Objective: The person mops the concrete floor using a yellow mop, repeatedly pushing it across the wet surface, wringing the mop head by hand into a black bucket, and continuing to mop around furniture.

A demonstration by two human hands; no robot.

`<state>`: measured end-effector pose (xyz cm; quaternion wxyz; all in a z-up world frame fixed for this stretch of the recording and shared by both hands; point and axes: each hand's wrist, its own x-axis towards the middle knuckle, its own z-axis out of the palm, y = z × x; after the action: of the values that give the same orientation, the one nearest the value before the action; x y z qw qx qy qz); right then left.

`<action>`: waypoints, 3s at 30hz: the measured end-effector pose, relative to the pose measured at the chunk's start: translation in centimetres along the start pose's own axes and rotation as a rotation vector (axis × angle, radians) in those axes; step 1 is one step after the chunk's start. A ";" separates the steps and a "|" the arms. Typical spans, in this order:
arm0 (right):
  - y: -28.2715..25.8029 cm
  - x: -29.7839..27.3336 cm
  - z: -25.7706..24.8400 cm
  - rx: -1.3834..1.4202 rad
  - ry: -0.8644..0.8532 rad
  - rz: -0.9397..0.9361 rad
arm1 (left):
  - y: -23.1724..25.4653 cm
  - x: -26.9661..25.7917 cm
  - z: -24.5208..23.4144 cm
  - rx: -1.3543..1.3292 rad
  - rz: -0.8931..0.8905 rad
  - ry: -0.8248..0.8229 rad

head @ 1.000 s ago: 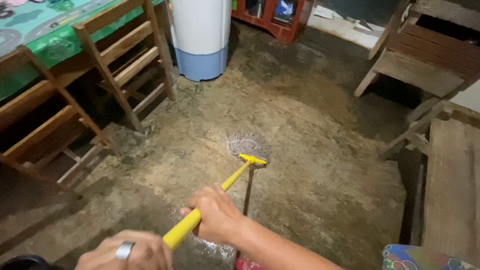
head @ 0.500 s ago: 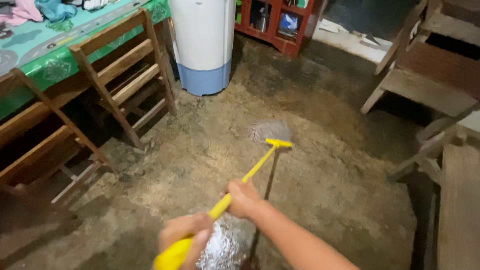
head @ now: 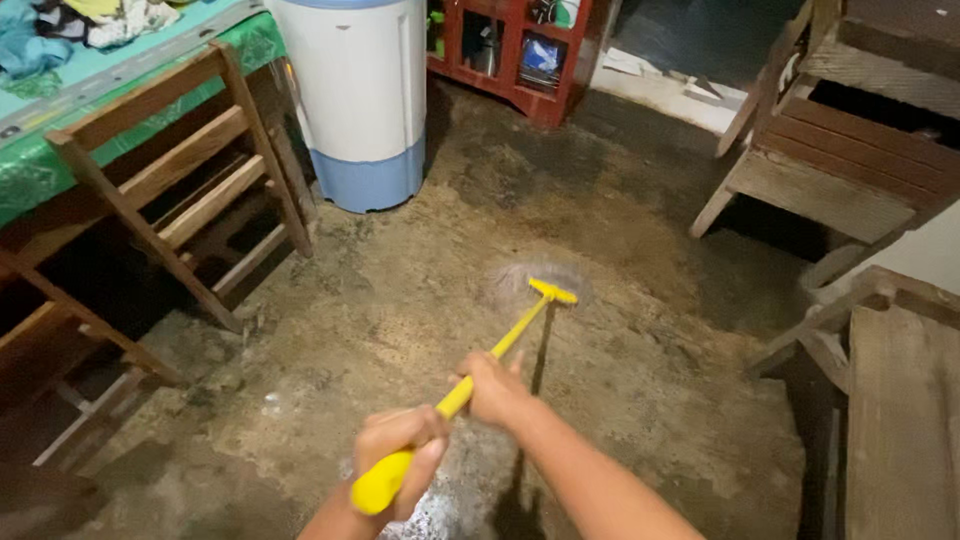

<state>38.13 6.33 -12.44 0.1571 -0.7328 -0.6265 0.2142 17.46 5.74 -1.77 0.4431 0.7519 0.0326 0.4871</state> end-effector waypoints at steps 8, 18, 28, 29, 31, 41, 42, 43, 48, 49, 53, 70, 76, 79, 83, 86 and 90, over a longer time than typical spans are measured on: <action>-3.2 -0.3 -4.5 -0.112 -0.131 0.016 | 3.6 2.1 -0.9 0.103 -0.144 0.156; -2.7 -2.5 -7.3 0.219 0.002 -0.202 | 3.6 5.6 0.7 0.043 -0.048 0.167; 10.2 2.7 2.1 1.552 0.332 0.585 | -1.6 5.1 5.6 -0.043 -0.097 -0.256; 10.2 2.8 3.4 1.335 0.396 0.416 | -1.2 4.8 4.8 -0.042 -0.097 -0.260; 9.0 3.1 5.6 0.698 0.573 0.115 | 0.2 4.3 2.7 -0.037 -0.102 -0.266; -15.8 3.4 12.8 0.263 0.222 -0.022 | 8.5 -6.0 -16.1 0.157 -0.073 -0.095; -18.9 3.2 13.7 0.294 0.091 0.005 | 9.5 -7.8 -18.3 0.182 -0.069 -0.050; -22.1 3.1 14.8 0.321 -0.041 0.030 | 10.4 -9.5 -20.5 0.207 -0.065 -0.005; -36.3 1.8 20.3 0.345 0.070 -0.426 | 16.6 -17.7 -29.0 0.297 -0.140 0.286; -38.3 1.3 20.2 0.347 -0.027 -0.410 | 17.4 -18.5 -29.8 0.254 -0.111 0.358; -44.0 -1.0 18.2 0.319 -0.083 -0.560 | 18.8 -20.3 -33.5 0.143 -0.043 0.233; -45.3 0.1 22.1 0.322 0.143 -0.709 | 16.5 -23.0 -35.9 0.376 -0.117 0.233; -46.8 -2.8 20.7 0.208 -0.039 -0.606 | 17.9 -21.8 -36.1 0.090 0.096 0.335; -44.8 -0.6 21.1 0.293 0.001 -0.638 | 16.0 -21.8 -36.2 0.278 0.055 0.310; -42.7 2.4 21.8 0.155 0.039 -0.486 | 12.0 -21.6 -36.5 0.292 -0.038 0.159; -41.0 2.4 21.9 0.097 0.065 -0.345 | 10.6 -21.3 -35.0 0.279 -0.078 0.073; -40.9 0.7 20.1 0.179 0.161 -0.382 | 13.6 -19.5 -32.9 0.231 -0.077 0.103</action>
<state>-6.82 13.05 -9.44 0.3085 -0.5986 -0.7180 0.1761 -23.04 9.03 -1.66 0.3698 0.7700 0.1403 0.5007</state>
